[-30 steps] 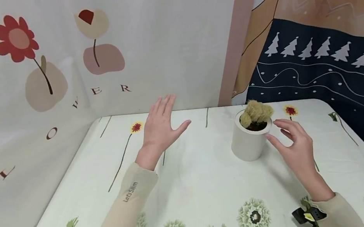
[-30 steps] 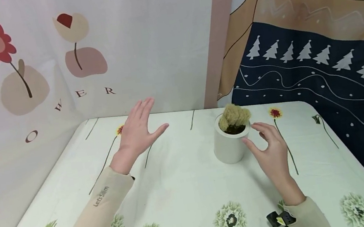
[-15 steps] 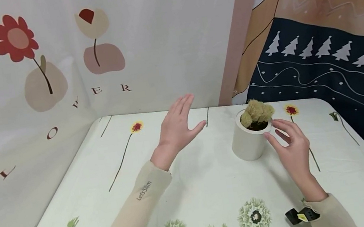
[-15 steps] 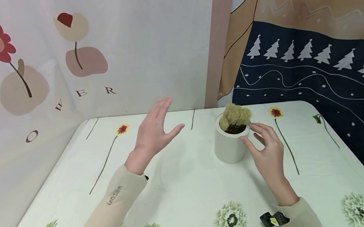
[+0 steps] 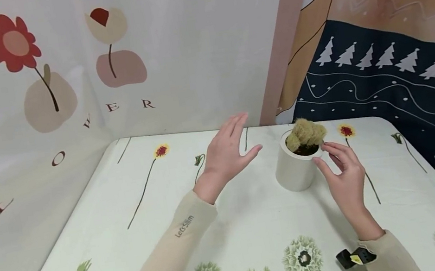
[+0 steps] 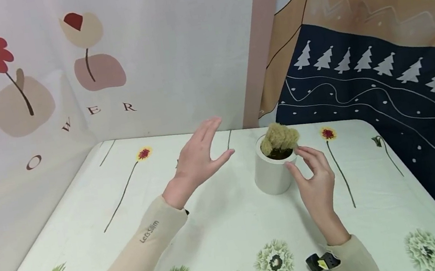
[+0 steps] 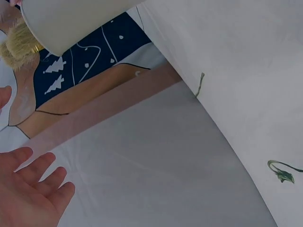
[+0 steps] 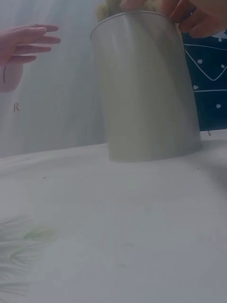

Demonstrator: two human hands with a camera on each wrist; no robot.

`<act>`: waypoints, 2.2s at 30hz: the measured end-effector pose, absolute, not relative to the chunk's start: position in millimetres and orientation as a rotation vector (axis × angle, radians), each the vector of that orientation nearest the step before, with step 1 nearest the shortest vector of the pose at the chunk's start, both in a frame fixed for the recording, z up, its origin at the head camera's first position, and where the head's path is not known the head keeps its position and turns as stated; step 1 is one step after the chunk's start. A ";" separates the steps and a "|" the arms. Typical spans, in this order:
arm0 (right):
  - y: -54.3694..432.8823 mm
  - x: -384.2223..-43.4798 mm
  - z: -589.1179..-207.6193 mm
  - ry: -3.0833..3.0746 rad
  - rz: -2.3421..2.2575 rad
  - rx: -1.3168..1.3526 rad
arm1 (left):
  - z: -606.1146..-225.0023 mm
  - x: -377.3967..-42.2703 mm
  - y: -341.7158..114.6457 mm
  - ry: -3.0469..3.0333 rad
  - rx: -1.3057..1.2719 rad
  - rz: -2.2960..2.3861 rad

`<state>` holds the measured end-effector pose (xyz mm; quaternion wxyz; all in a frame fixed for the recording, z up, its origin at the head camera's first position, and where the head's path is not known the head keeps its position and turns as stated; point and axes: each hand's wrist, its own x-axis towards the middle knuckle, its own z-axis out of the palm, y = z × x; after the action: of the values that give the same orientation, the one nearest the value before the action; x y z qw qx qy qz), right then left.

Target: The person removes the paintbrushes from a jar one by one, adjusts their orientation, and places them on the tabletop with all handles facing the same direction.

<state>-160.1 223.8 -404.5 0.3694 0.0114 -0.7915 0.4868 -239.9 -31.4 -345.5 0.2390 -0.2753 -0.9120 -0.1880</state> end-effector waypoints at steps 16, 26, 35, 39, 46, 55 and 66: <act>224.0 -161.0 -401.6 -2.052 1.393 -0.058 | -348.3 -232.9 1.0 -2.535 -0.813 -0.573; 223.3 -161.4 -399.7 -2.071 1.390 -0.081 | -350.6 -231.6 15.9 -2.554 -0.816 -0.728; 223.5 -162.4 -400.0 -2.085 1.399 -0.108 | -356.7 -232.1 24.0 -2.501 -0.835 -0.887; 223.9 -162.5 -400.5 -2.084 1.403 -0.106 | -357.9 -232.2 27.8 -2.476 -0.829 -0.964; 224.9 -162.9 -399.8 -2.103 1.396 -0.118 | -359.1 -232.1 33.4 -2.427 -0.824 -1.131; 224.5 -162.6 -398.5 -2.107 1.413 -0.119 | -361.7 -234.4 41.0 -2.370 -0.854 -1.358; 223.1 -160.7 -393.9 -2.124 1.430 -0.139 | -359.9 -235.8 48.8 -2.376 -0.840 -1.393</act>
<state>-160.7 223.1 -393.9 0.2849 -0.0521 -0.7940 0.5346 -235.8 48.8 -359.9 0.1308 -0.2892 -0.8181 -0.4795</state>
